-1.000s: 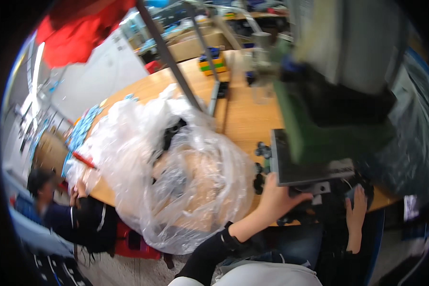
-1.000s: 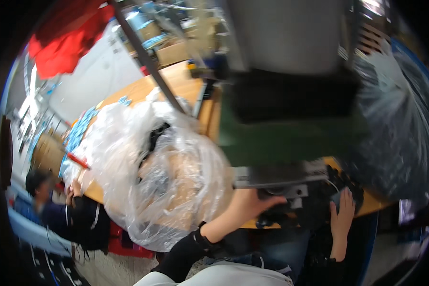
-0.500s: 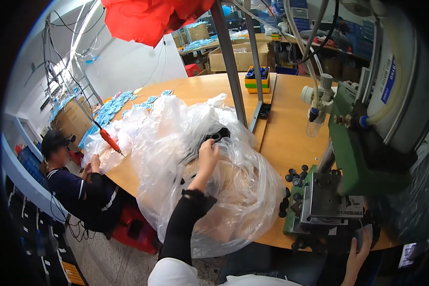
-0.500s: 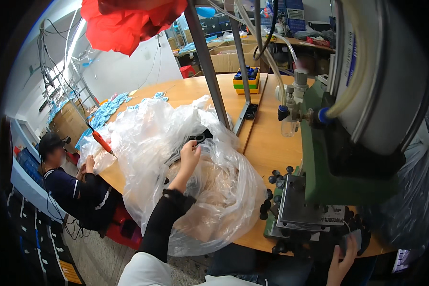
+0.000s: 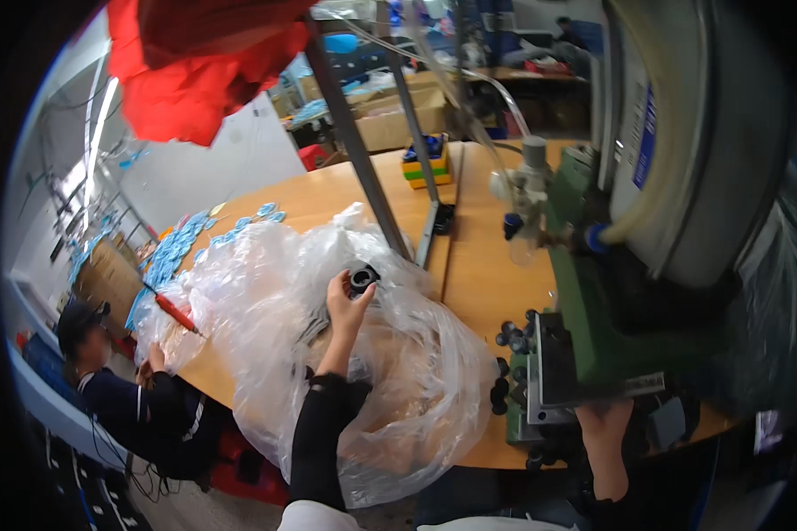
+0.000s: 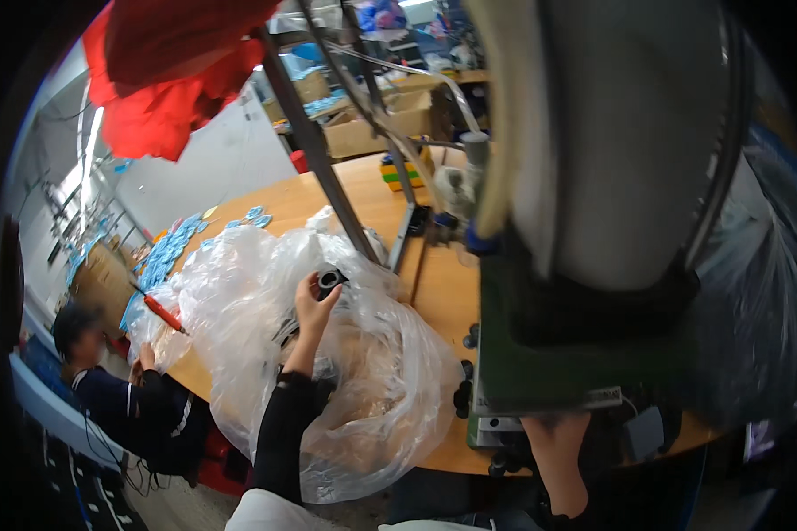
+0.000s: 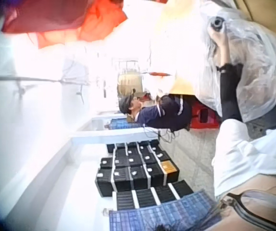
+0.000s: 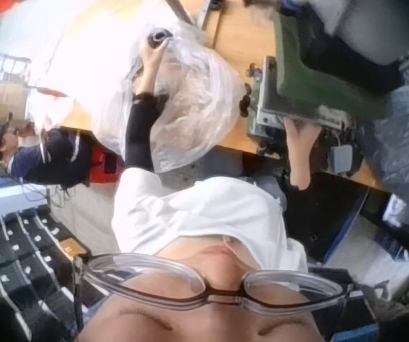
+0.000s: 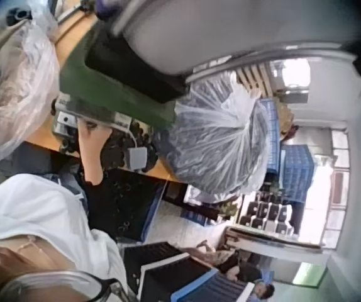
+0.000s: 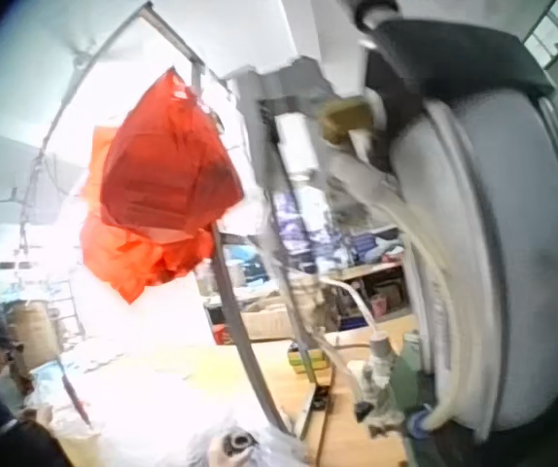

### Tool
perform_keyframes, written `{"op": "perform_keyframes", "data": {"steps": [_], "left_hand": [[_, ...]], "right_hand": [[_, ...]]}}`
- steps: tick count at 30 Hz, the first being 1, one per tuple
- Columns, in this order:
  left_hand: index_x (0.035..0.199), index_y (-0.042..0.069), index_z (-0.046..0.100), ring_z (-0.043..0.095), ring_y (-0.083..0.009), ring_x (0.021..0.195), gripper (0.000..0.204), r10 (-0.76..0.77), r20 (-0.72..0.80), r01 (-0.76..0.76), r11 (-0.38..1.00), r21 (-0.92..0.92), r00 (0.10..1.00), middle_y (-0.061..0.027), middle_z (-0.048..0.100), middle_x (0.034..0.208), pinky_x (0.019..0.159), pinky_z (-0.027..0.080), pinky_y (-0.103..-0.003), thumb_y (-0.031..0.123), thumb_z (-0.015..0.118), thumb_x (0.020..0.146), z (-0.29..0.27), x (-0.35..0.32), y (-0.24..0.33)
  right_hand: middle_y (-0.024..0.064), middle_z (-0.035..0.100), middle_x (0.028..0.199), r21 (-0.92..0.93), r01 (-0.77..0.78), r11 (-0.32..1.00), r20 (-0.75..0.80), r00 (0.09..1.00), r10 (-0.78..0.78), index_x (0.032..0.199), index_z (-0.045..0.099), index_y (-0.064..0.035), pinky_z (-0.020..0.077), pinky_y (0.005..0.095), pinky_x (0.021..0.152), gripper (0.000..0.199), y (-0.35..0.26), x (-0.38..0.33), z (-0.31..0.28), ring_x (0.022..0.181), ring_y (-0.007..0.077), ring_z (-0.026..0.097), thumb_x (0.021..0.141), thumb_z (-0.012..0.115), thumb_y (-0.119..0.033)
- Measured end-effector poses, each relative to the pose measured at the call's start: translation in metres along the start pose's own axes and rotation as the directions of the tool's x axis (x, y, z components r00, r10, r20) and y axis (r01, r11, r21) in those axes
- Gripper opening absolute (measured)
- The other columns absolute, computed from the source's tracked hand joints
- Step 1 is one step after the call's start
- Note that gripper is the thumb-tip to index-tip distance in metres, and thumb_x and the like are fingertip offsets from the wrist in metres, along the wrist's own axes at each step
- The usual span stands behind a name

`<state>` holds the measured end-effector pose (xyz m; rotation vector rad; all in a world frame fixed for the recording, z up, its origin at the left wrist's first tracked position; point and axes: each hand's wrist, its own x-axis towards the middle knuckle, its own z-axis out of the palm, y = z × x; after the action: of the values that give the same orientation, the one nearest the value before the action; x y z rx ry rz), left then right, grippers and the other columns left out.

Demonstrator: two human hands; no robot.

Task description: The person repeatedly picks small black circular objects from a plastic bag and places them into a green machine. They operate a lever to process each object individually and then remove the finished items, placing them into a blue bin.

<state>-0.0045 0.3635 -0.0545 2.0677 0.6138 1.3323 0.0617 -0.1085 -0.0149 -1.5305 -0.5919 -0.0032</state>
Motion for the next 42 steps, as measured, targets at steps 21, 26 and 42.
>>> {"op": "perform_keyframes", "data": {"steps": [21, 26, 42], "left_hand": [[0.113, -0.005, 0.053, 0.056, -0.0188, 0.099, 0.053, 0.074, 0.596, 0.232, 0.877, -0.421, 0.8, -0.0123, 0.056, 0.108, 0.086, 0.044, -0.029, 0.004, 0.076, 0.067, 0.012, -0.18, 0.223], [0.115, -0.005, 0.052, 0.056, -0.0192, 0.1, 0.054, 0.038, 0.564, 0.25, 0.87, -0.425, 0.825, -0.0129, 0.055, 0.109, 0.087, 0.044, -0.029, 0.001, 0.075, 0.067, 0.002, -0.182, 0.221], [0.091, 0.002, 0.064, 0.062, -0.0223, 0.068, 0.029, 0.129, 0.634, 0.039, 0.969, -0.244, 0.762, -0.0094, 0.064, 0.081, 0.062, 0.049, -0.029, 0.021, 0.076, 0.072, 0.07, -0.194, 0.302]], "right_hand": [[0.0135, 0.052, 0.111, -0.621, 0.242, 0.746, 0.072, 0.965, -0.253, 0.106, 0.057, -0.0044, 0.041, 0.0375, 0.085, 0.053, -0.014, -0.002, -0.011, 0.105, 0.0322, 0.047, 0.06, 0.079, -0.017], [0.0155, 0.048, 0.113, -0.385, 0.103, 0.917, -0.022, 0.993, -0.12, 0.104, 0.055, -0.0021, 0.0389, 0.0398, 0.089, 0.048, -0.025, 0.009, -0.034, 0.102, 0.0327, 0.048, 0.059, 0.073, -0.01], [0.0124, 0.046, 0.107, -0.629, -0.435, 0.645, -0.449, 0.88, 0.155, 0.098, 0.054, 0.0041, 0.0409, 0.0335, 0.088, 0.043, 0.026, -0.145, -0.179, 0.1, 0.028, 0.05, 0.062, 0.073, -0.007]]}}
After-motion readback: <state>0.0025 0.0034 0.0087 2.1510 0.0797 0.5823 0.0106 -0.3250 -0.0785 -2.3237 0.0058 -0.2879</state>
